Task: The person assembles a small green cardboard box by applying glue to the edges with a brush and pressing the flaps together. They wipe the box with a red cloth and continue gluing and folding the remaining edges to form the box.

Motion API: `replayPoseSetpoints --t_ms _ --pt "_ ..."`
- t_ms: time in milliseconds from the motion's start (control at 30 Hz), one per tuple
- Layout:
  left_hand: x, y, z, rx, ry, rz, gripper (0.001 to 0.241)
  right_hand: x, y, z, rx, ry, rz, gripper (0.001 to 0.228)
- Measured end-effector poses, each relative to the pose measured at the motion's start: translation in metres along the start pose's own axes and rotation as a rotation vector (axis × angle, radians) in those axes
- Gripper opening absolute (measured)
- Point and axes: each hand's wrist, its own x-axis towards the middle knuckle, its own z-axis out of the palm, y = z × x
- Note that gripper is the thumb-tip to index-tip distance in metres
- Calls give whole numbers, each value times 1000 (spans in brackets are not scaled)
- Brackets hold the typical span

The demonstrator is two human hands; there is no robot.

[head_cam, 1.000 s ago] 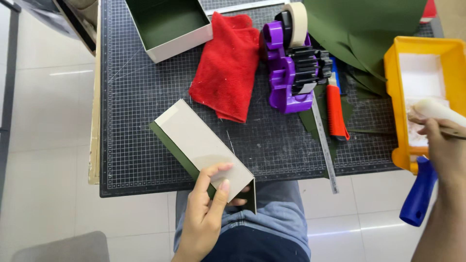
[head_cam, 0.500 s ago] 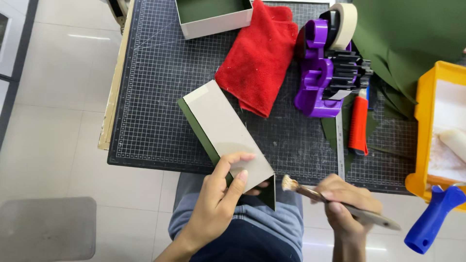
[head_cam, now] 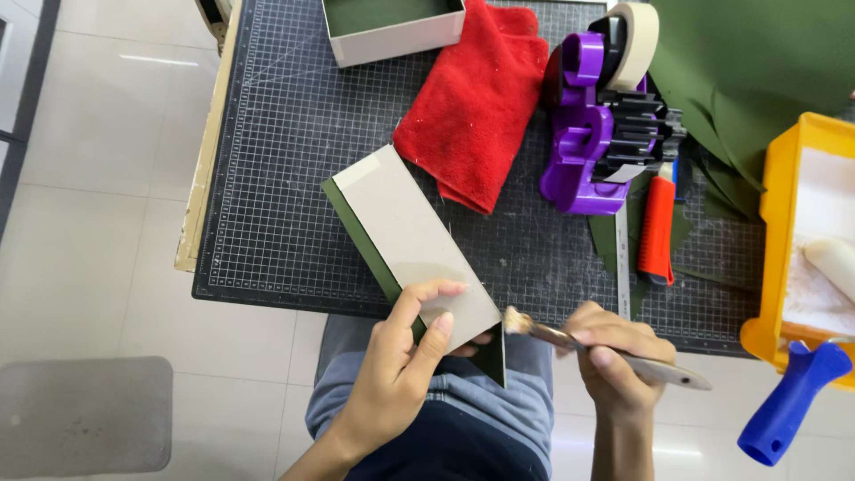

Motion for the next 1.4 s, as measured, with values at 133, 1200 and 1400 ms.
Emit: replayPoseSetpoints --t_ms 133,1200,1400 --pt "0 -1 -1 0 -4 43 32 0 0 -2 16 -111 -18 21" --pt "-11 12 -18 752 -34 393 58 -36 44 23 186 92 188 33" --pt "-12 43 -37 1275 -388 46 91 -19 46 85 -370 -37 -110 52"
